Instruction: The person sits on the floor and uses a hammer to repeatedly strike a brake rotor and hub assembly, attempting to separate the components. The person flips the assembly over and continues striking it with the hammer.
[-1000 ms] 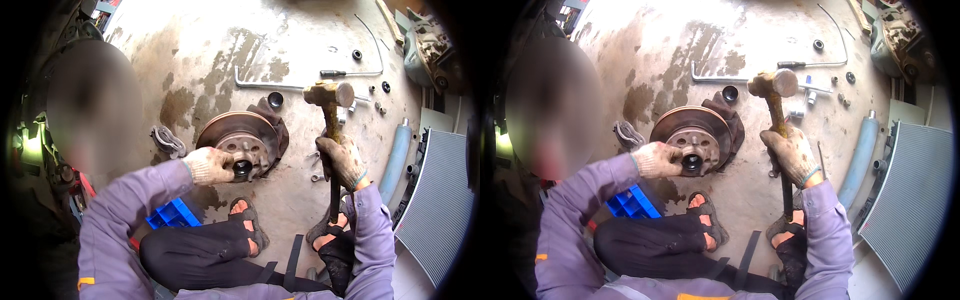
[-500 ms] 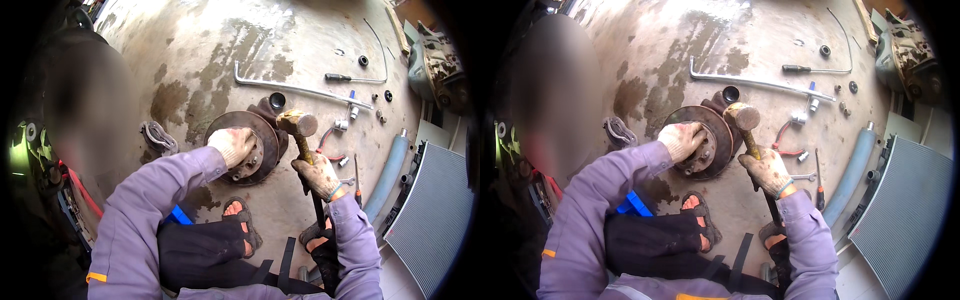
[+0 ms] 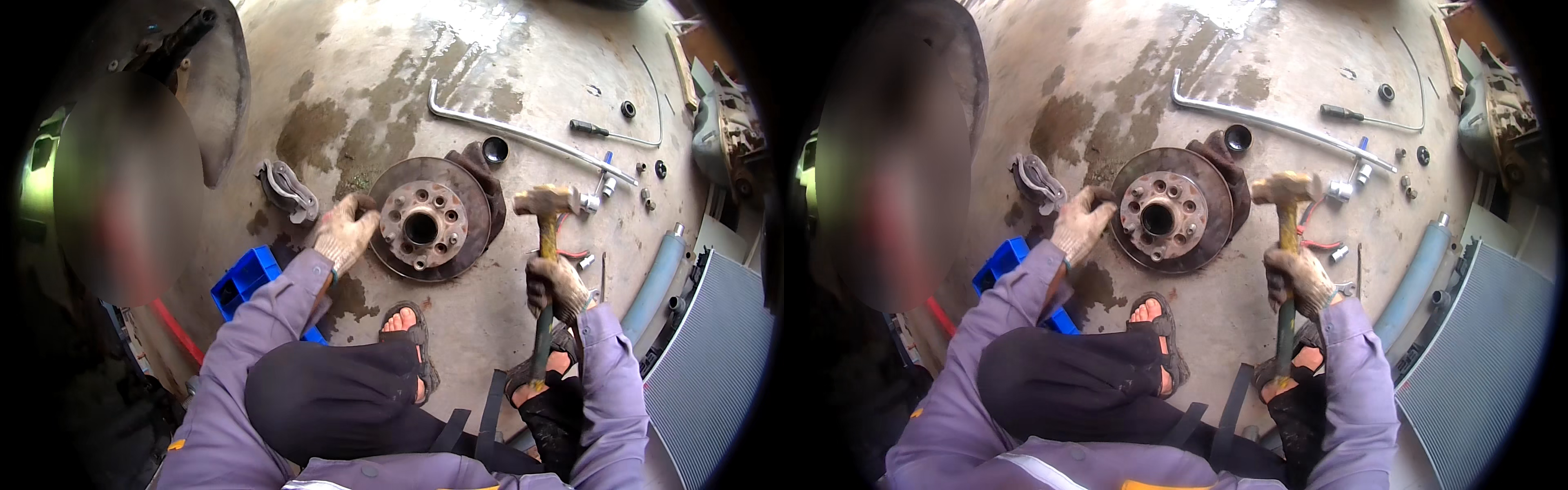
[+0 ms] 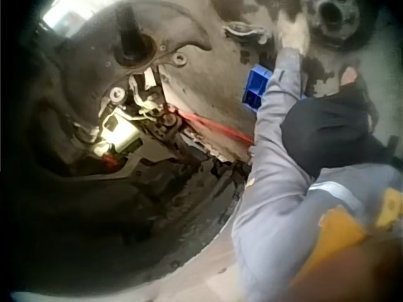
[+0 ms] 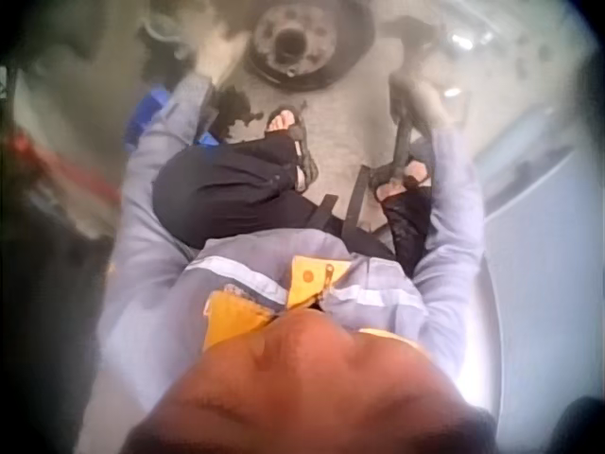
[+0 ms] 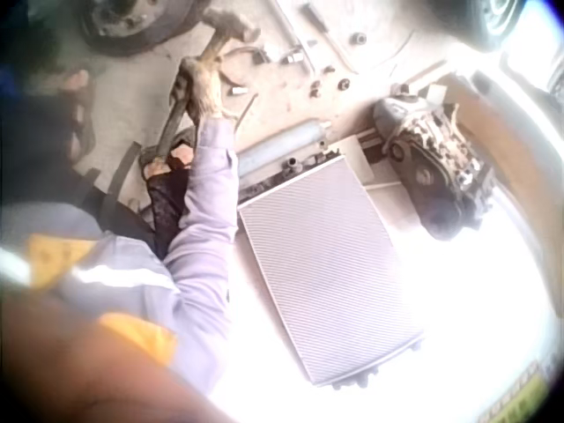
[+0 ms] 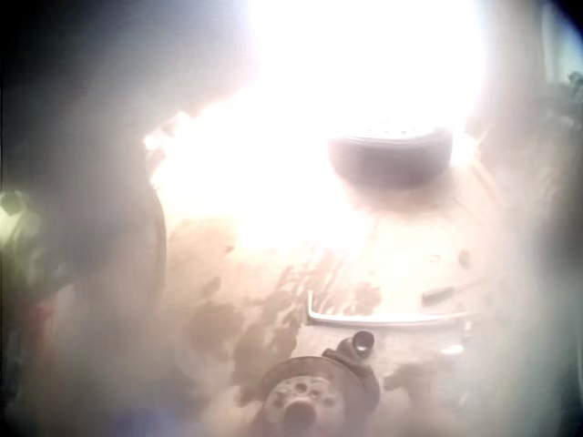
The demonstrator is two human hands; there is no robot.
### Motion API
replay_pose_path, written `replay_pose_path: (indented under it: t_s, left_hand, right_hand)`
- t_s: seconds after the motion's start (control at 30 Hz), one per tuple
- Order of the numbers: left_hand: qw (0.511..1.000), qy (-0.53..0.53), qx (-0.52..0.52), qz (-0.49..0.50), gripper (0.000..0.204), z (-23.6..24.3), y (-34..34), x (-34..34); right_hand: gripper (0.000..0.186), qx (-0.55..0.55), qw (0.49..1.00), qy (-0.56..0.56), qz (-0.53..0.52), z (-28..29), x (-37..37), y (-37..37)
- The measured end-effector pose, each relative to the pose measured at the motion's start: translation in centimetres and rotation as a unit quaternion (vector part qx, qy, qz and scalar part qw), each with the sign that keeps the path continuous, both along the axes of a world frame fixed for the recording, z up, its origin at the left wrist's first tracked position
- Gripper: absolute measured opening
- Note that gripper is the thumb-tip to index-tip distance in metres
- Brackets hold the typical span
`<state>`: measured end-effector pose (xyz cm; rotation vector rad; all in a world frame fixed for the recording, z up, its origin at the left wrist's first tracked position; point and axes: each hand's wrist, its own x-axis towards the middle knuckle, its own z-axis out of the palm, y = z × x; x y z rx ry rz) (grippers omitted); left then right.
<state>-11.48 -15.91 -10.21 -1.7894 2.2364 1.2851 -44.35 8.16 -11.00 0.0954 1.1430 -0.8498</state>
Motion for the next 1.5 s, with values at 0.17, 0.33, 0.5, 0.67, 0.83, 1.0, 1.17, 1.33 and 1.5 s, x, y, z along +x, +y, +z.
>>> replay_pose_path:
  t_s: [0.17, 0.33, 0.5, 0.67, 0.83, 1.0, 1.17, 1.33, 1.5]
  left_hand:
    - [0.994, 0.049, 0.07, 0.072, 0.044, -3.0, 5.0, 1.1]
    - [0.993, 0.027, 0.036, 0.105, 0.043, -1.8, 5.7, 0.7]
    - [0.998, -0.001, -0.043, 0.049, 0.041, -1.0, 5.9, -0.2]
    - [0.985, 0.017, -0.16, 0.056, 0.041, -1.7, 4.7, 1.3]
    - [0.965, 0.057, -0.248, -0.066, 0.05, -0.7, 2.1, -0.4]
    - [0.915, 0.001, -0.153, -0.373, 0.049, 3.4, -0.6, -9.0]
    - [0.824, -0.193, -0.119, -0.518, 0.042, 1.5, -1.7, -11.9]
    - [0.731, -0.262, -0.118, -0.619, 0.031, 2.2, -0.2, -14.7]
    - [0.897, -0.088, -0.112, -0.42, 0.045, 1.0, 0.0, -10.1]
  right_hand:
    - [0.033, 0.013, 0.992, -0.076, 0.098, -3.0, 2.7, 6.5]
    - [0.031, 0.034, 0.971, 0.068, 0.229, -10.3, 6.6, 12.1]
    - [0.058, 0.022, 0.745, 0.252, 0.618, -10.4, 6.3, 12.0]
    - [0.055, -0.044, 0.68, 0.34, 0.648, -1.9, 3.1, 4.7]
    - [0.05, 0.138, 0.719, 0.336, 0.592, 10.8, -6.6, 4.3]
    - [0.043, 0.224, 0.747, 0.435, 0.451, 11.8, -13.0, 14.0]
    - [0.042, 0.168, 0.852, 0.402, 0.289, 3.6, -11.1, 17.1]
    - [0.043, 0.073, 0.851, 0.39, 0.344, 0.8, -9.4, 12.0]
    - [0.043, -0.004, 0.829, 0.378, 0.412, -0.6, -11.5, 8.3]
